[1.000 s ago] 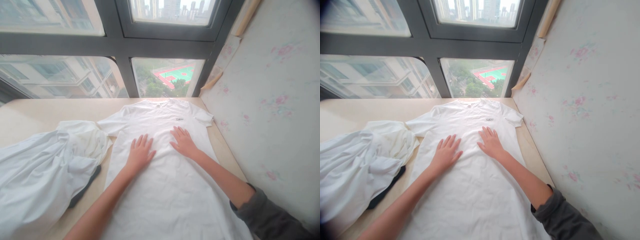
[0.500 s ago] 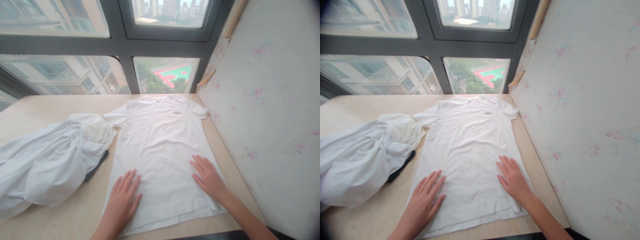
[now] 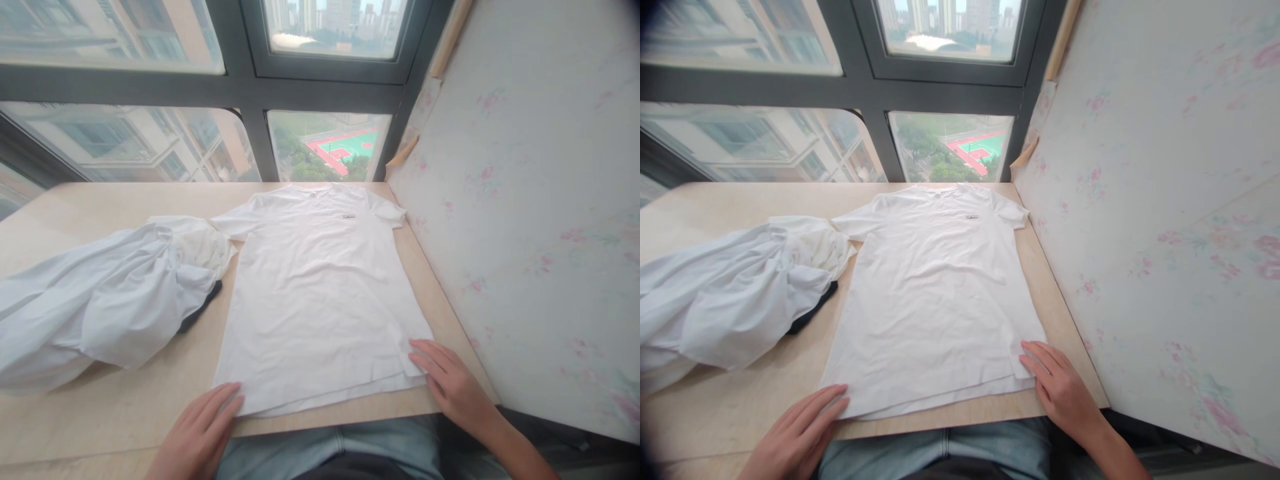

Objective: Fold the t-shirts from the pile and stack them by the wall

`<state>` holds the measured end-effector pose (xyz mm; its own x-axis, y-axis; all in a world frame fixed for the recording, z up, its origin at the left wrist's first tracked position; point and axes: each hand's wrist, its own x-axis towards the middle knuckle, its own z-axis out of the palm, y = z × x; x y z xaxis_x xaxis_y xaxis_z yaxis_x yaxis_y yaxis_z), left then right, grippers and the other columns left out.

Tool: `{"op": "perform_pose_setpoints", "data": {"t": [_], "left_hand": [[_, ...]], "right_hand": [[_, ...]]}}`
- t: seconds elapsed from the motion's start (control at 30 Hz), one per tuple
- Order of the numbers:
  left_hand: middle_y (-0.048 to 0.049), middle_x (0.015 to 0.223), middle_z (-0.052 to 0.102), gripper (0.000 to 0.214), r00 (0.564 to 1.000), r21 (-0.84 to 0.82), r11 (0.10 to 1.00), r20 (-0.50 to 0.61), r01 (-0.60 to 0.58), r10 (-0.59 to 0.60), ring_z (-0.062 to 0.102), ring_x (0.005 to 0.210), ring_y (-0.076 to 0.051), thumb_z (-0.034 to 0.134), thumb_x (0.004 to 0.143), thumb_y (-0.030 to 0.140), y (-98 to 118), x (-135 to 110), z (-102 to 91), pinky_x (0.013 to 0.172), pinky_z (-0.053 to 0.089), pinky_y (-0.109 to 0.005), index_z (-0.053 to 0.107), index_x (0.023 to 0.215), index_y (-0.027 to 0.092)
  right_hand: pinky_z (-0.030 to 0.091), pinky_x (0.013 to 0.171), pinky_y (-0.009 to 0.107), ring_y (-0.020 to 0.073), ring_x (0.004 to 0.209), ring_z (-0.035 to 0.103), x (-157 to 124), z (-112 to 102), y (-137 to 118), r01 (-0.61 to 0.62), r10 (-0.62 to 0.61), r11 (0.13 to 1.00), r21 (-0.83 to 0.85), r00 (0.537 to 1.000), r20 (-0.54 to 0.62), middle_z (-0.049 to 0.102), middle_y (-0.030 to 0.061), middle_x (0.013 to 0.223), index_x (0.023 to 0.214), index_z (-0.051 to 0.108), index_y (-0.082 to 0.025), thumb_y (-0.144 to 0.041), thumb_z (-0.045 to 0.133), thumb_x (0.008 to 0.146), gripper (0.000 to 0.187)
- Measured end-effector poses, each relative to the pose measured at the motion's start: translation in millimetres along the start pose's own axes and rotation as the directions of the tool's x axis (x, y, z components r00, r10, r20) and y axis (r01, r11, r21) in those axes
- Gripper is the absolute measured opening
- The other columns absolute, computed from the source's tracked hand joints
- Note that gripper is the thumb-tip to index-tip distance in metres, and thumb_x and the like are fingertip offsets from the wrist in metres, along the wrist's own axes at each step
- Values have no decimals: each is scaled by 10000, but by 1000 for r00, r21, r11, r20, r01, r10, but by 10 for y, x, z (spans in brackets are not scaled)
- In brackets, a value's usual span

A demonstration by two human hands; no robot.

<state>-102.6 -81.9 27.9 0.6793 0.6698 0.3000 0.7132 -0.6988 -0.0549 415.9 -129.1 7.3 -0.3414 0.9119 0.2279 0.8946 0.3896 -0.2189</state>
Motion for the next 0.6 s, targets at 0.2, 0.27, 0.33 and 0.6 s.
{"op": "perform_pose_setpoints", "data": {"t": [0.2,0.27,0.33,0.6], "left_hand": [[-40,1044,751,233,991,26,993,-71,116,-114,718,890,-193,493,927,261,23,-6,-47,820,565,-304,704,1023,231],[-37,1006,752,233,984,20,988,-92,155,-152,722,855,-191,485,928,262,20,-13,-41,803,567,-302,704,1001,228],[-29,992,749,221,970,-10,977,-114,215,-214,724,849,-189,499,928,276,13,-38,-33,809,566,-298,698,1012,231],[16,1104,717,260,765,-233,781,-175,580,-620,707,967,-247,553,906,291,-2,-361,61,978,541,-452,657,1138,342]], "right_hand": [[526,1021,435,234,1178,622,-28,90,47,-65,64,998,-9,992,-112,672,74,1248,1128,688,-227,-103,467,888,349],[543,990,424,230,1128,650,-59,103,65,-93,92,996,-1,987,-134,694,66,1201,1085,698,-235,-130,476,899,308],[562,948,396,218,1064,677,-93,94,99,-140,140,990,15,977,-161,715,60,1139,1076,692,-231,-160,467,922,282],[559,861,351,227,939,713,-122,-109,188,-352,295,934,-65,860,-417,736,49,1019,1053,662,-223,-236,461,960,222]]}}
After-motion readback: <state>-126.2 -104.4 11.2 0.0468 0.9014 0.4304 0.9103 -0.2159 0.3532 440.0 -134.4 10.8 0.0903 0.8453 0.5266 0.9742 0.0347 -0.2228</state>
